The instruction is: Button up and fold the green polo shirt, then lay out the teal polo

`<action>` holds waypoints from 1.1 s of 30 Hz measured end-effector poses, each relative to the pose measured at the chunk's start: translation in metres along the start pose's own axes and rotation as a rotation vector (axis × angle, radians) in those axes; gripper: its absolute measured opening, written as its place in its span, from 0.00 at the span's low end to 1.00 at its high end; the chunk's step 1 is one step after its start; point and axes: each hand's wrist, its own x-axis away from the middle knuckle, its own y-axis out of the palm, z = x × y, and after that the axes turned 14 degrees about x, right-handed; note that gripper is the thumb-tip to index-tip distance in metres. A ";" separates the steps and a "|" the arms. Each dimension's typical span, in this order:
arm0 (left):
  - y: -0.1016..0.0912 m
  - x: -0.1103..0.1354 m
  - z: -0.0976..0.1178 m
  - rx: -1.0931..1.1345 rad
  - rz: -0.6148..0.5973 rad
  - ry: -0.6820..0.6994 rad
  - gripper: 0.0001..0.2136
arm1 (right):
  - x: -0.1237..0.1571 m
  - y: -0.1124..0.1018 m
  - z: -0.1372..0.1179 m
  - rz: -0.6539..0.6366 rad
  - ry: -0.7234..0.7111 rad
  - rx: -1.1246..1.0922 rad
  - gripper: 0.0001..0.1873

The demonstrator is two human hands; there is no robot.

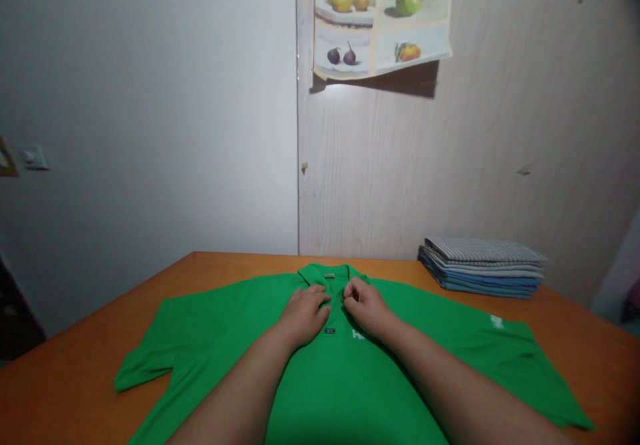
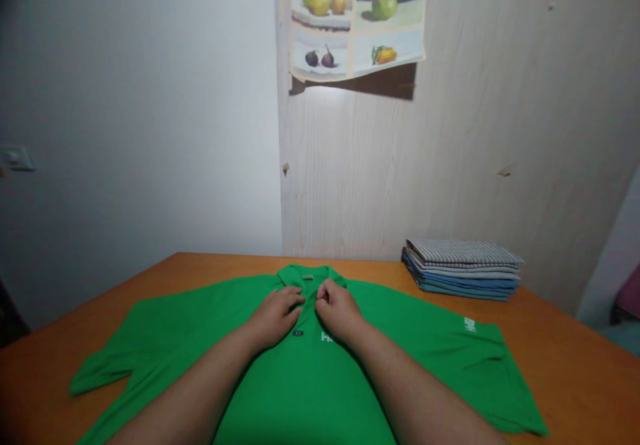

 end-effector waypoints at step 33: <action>-0.029 -0.042 -0.018 -0.199 0.266 -0.151 0.34 | 0.020 -0.013 -0.037 -0.204 -0.163 0.447 0.15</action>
